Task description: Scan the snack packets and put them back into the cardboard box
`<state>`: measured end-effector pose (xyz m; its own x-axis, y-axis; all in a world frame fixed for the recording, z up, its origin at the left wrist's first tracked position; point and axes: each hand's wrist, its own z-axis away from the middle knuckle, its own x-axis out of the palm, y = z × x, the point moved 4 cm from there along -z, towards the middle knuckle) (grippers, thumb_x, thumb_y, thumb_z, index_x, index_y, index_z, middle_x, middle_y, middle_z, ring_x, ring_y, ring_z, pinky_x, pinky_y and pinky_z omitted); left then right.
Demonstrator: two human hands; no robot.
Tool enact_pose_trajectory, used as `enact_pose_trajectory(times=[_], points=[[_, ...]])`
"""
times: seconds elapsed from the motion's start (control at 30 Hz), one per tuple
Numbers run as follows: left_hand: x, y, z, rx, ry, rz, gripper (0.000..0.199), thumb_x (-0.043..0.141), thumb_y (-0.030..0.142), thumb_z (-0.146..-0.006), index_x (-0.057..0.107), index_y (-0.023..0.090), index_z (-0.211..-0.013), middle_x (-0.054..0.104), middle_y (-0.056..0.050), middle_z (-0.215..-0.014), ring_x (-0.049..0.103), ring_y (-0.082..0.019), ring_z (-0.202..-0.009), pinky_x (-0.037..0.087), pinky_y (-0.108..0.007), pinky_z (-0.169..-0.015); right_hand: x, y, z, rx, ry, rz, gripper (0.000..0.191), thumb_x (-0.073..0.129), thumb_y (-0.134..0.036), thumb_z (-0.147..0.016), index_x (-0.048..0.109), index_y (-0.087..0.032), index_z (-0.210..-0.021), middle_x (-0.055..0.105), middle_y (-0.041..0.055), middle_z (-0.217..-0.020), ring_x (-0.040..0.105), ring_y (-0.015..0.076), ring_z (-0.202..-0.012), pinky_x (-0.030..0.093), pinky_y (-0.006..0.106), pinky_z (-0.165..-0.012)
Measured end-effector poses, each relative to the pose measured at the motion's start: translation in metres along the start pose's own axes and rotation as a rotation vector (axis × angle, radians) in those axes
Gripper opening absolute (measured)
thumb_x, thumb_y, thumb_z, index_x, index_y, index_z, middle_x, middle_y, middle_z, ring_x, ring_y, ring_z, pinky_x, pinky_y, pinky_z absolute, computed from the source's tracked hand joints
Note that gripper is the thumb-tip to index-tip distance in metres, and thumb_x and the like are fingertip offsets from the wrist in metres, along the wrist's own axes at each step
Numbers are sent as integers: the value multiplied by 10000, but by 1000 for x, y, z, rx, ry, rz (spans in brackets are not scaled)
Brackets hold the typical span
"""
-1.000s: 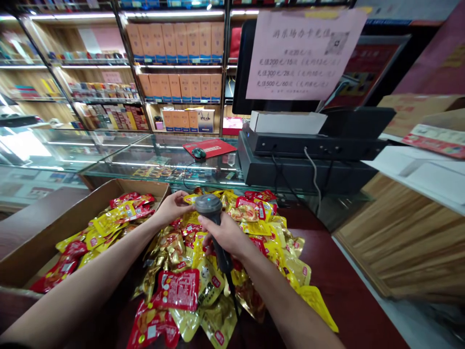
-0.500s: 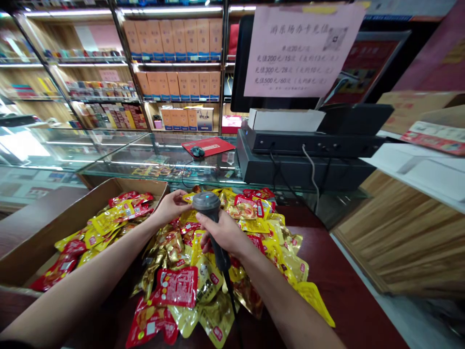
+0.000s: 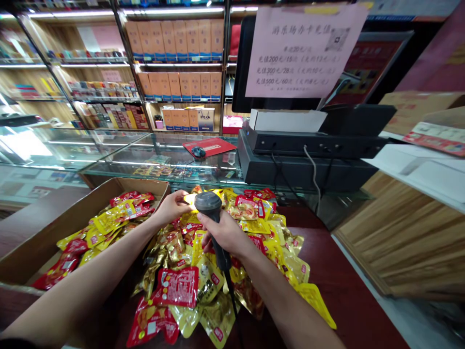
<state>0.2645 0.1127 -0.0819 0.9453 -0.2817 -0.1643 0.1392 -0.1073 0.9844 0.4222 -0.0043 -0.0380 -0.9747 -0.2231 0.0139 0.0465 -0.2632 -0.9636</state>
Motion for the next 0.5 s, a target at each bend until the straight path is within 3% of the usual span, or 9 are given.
enact_pose_trajectory(times=[0.33,0.5], points=[[1,-1,-1,29,11,46,441,835,269,-521,542,152,-829,672,-7,-740,604,-104,-582,455,-206,-576,2,-11,4,-18,48,-26,264,588,-363,-866,513,-157,-1013,629,3,-681,600,101,-417,490,198,-375],[-8,11,1,51,46,109,467,848,323,-522,550,162,-842,686,-8,-751,622,-114,-596,474,-214,-583,4,-10,5,-43,38,-73,327,633,-388,-833,510,-160,-1033,640,35,-775,621,106,-488,511,202,-394]])
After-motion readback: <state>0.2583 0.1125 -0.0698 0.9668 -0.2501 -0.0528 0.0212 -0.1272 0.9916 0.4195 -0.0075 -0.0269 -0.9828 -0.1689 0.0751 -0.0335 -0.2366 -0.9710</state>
